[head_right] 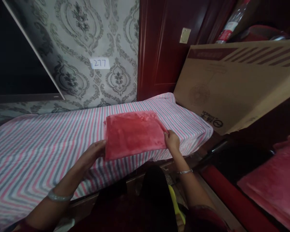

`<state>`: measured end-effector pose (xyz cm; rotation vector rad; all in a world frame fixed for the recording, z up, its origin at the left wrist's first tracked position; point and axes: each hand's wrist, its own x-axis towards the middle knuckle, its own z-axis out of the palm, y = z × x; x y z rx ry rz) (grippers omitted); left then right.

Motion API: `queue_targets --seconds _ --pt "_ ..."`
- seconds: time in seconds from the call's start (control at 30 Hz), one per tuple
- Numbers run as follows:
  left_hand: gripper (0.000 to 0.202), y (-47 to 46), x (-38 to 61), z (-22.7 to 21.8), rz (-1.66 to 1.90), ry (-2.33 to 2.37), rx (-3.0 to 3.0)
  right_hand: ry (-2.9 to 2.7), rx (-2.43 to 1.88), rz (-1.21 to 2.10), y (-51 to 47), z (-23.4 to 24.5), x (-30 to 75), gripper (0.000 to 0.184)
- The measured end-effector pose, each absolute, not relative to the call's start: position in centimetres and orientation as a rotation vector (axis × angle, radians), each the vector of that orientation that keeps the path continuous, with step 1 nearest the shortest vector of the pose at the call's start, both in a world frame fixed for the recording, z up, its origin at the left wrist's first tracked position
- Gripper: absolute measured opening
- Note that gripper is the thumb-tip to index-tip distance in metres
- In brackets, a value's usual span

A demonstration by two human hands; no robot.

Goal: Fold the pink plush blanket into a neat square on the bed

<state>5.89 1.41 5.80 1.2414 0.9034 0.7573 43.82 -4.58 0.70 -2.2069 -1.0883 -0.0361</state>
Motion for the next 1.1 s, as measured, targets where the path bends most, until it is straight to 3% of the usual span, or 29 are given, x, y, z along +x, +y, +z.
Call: queue_targets --seconds 0.27,0.47,0.57,0.83,1.1 --pt "0.051 2.0 4.9 6.4 0.806 1.078 1.483 -0.701 -1.715 -0.050 -8.3 -2.4 42.7 0.058" --pt "0.044 9.7 5.3 9.5 1.120 1.205 1.871 -0.363 -1.306 0.965 -11.2 -5.6 37.7 0.068" --pt "0.046 14.7 8.1 10.6 1.004 1.175 2.098 -0.413 -1.070 1.207 -11.0 -4.8 35.1 0.070" --pt "0.068 24.0 15.2 11.0 0.363 1.201 2.407 -0.262 -0.849 1.252 -10.0 -1.4 31.7 0.059" --pt "0.045 26.9 19.1 10.0 0.274 1.051 2.256 -0.178 -0.976 1.070 -8.4 0.0 29.9 0.071"
